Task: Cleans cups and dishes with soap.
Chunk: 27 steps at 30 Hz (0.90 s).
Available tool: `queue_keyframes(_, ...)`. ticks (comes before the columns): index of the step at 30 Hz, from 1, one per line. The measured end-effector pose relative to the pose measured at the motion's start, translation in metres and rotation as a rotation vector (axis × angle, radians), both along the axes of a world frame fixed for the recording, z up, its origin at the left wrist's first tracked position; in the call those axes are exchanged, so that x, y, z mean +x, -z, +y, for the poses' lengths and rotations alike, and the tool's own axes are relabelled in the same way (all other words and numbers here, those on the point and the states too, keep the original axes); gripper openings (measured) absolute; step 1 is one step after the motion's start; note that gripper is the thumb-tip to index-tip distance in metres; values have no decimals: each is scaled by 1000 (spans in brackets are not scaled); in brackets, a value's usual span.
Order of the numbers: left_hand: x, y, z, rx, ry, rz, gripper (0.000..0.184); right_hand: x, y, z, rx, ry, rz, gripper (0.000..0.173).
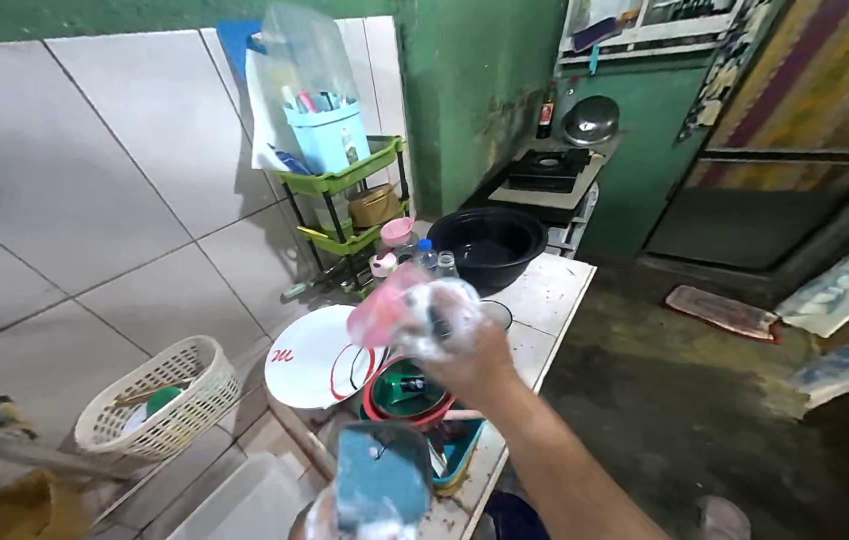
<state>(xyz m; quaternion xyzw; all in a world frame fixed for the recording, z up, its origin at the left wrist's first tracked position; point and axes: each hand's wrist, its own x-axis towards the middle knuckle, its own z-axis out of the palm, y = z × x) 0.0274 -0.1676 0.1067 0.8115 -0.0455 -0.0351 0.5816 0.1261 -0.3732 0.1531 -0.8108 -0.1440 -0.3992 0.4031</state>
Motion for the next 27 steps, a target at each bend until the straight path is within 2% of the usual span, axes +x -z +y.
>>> queue_keyframes(2, 21, -12, -37, -12, 131, -42, 51, -18, -11, -49, 91, 141, -39, 32)
queue_keyframes(6, 82, -6, -126, 255, 487, -36, 36, -47, 9, -132, 291, 286, 80, 44)
queue_keyframes(10, 123, 21, -211, 590, 752, -45, 34, -73, 44, -179, 412, 388, 159, 51)
queue_keyframes(14, 139, 48, -258, 907, 872, -43, 27, -81, 82, -208, 485, 418, 235, 53)
queue_keyframes(17, 139, 59, -270, 1066, 870, 16, 25, -77, 102, -212, 406, 444, 334, 52)
queue_keyframes(21, 141, 78, -261, 1096, 855, 40, 29, -54, 115, -200, 284, 405, 391, 45)
queue_keyframes(23, 140, 88, -247, 1042, 814, -53, 33, -40, 113, -192, 227, 366, 454, 42)
queue_keyframes(25, 129, 82, -232, 1011, 769, -126, 36, -25, 109, -185, 142, 302, 544, 39)
queue_keyframes(27, 109, 76, -208, 912, 695, -370, 27, -9, 109, -177, -4, 206, 653, 36)
